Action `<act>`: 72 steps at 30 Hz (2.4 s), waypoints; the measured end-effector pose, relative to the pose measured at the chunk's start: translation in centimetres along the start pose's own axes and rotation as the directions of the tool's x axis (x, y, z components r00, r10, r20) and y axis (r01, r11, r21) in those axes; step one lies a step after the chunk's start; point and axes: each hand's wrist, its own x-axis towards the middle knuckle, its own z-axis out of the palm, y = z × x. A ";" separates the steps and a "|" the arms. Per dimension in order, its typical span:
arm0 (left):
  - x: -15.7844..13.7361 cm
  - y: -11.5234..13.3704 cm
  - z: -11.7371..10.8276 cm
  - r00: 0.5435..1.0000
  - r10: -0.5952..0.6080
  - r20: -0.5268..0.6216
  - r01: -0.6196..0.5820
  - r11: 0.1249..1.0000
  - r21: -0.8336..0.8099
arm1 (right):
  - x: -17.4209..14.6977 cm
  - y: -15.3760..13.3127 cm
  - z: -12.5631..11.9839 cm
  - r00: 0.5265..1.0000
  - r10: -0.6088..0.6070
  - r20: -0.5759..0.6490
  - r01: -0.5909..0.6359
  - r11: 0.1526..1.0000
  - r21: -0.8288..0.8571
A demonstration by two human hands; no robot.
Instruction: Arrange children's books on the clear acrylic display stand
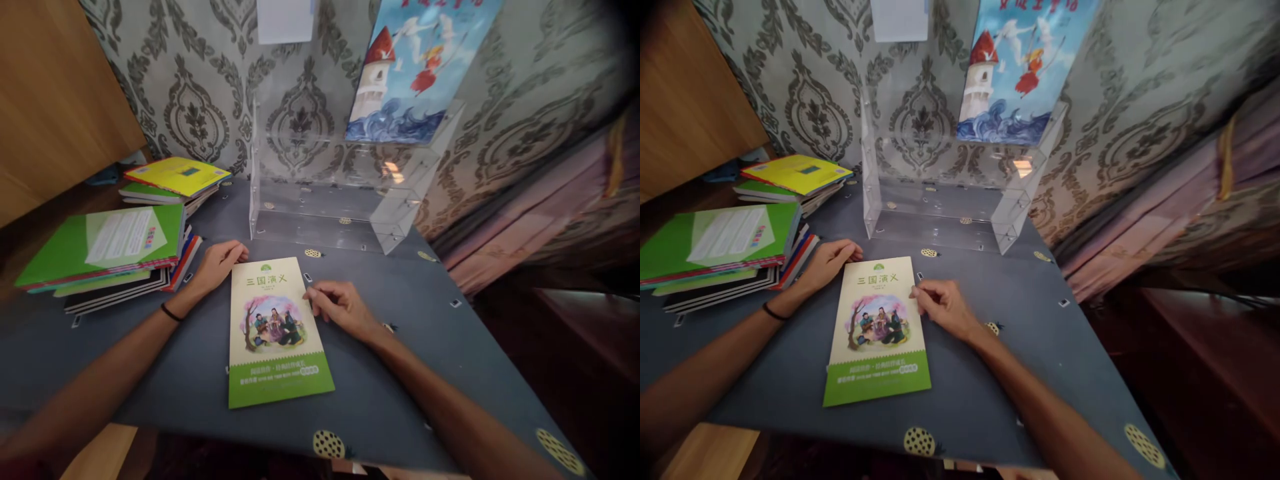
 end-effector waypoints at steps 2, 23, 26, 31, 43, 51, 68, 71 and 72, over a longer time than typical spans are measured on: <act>-0.2 0.0 -0.1 1.000 0.017 0.012 -0.017 1.000 -0.007 | 0.4 -0.1 0.9 0.990 -0.105 -0.098 0.088 0.982 -0.166; -1.0 -0.4 0.8 0.951 0.277 0.140 -0.310 0.855 0.415 | 7.0 -0.8 5.7 0.812 -0.393 0.432 0.582 0.603 -0.546; -1.1 -0.4 0.9 0.941 0.300 0.157 -0.339 0.829 0.445 | 6.8 -0.5 5.2 0.839 -0.370 0.400 0.543 0.620 -0.566; -1.1 -0.4 1.0 0.943 0.297 0.151 -0.333 0.823 0.460 | 5.7 1.0 3.1 0.921 -0.317 0.229 0.388 0.670 -0.633; -1.2 0.7 0.4 0.960 0.213 0.184 -0.281 0.695 0.662 | 4.6 2.9 1.7 0.935 -0.345 0.081 0.318 0.716 -0.622; -1.4 1.7 -0.4 0.991 0.042 0.131 -0.124 0.680 0.722 | 4.3 2.0 1.7 0.952 -0.298 0.074 0.268 0.686 -0.676; -0.8 1.6 -0.4 0.985 0.146 0.087 -0.170 0.884 0.435 | 3.8 1.2 1.9 0.961 -0.278 0.014 0.202 0.660 -0.723; -0.7 1.3 -0.6 0.990 0.111 0.086 -0.137 0.902 0.408 | 3.9 0.7 1.9 0.964 -0.265 0.037 0.205 0.646 -0.736; -0.6 1.1 -0.7 0.991 0.097 0.087 -0.124 0.910 0.396 | 4.1 0.4 2.0 0.963 -0.266 0.053 0.217 0.639 -0.738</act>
